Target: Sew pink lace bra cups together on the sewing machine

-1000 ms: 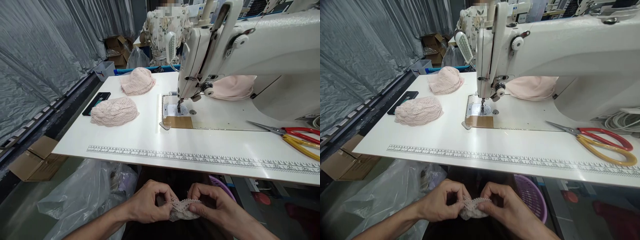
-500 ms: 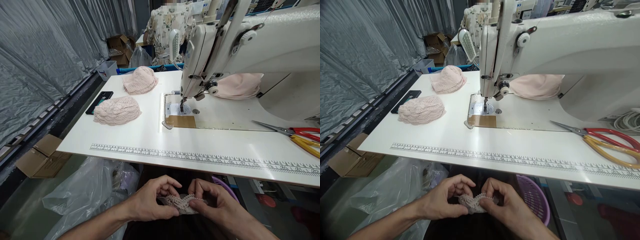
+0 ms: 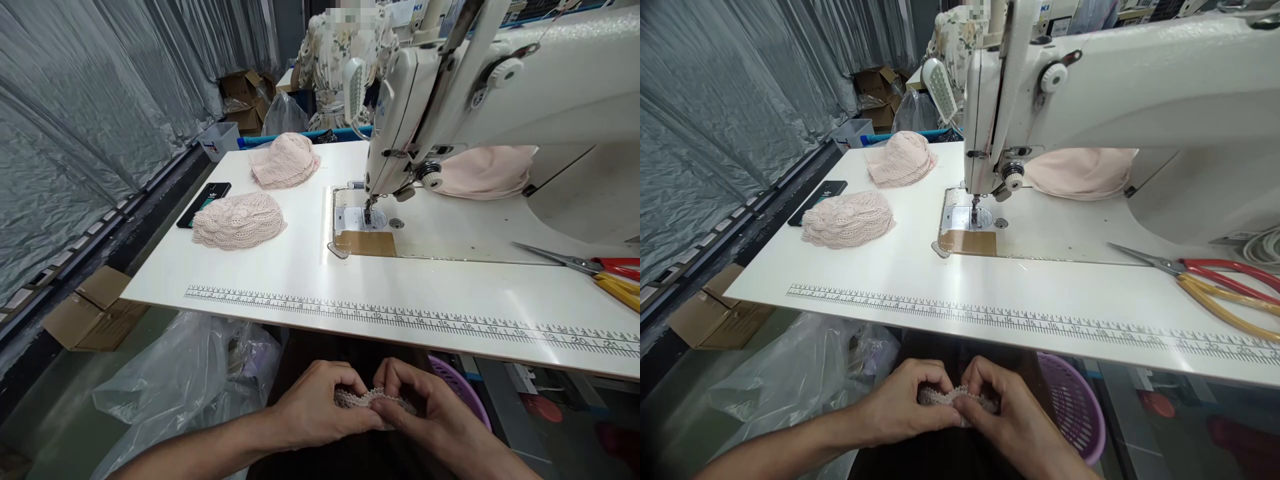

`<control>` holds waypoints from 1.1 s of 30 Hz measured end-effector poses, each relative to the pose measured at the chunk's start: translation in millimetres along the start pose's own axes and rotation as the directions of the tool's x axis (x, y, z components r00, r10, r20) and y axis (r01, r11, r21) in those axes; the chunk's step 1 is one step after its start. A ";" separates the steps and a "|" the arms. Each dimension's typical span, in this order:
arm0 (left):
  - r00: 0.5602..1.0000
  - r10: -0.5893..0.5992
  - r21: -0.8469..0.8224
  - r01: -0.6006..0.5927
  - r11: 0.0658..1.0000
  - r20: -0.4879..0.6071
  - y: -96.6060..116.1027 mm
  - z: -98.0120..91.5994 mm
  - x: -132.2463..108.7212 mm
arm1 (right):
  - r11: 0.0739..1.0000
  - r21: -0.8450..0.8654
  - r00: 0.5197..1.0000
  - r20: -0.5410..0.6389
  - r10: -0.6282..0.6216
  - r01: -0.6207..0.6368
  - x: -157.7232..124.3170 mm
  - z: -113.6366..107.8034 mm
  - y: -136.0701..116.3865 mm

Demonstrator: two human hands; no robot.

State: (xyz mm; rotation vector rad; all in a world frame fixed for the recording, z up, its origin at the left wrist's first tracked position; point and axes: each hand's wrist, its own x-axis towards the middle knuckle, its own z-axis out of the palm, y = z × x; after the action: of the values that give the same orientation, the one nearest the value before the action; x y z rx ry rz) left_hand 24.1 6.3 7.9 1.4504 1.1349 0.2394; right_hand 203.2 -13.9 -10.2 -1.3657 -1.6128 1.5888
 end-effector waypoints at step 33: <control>0.971 -0.177 -0.342 0.223 0.913 0.161 -16.8 -1.9 3.0 | 0.985 -0.156 0.988 0.122 0.094 -0.075 -6.8 -5.2 -7.9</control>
State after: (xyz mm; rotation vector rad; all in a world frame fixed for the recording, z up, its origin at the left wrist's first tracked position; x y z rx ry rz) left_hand 16.0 6.5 -7.3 1.0042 1.0637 0.1951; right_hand 207.9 -16.1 0.2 -1.4523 -1.8061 1.6639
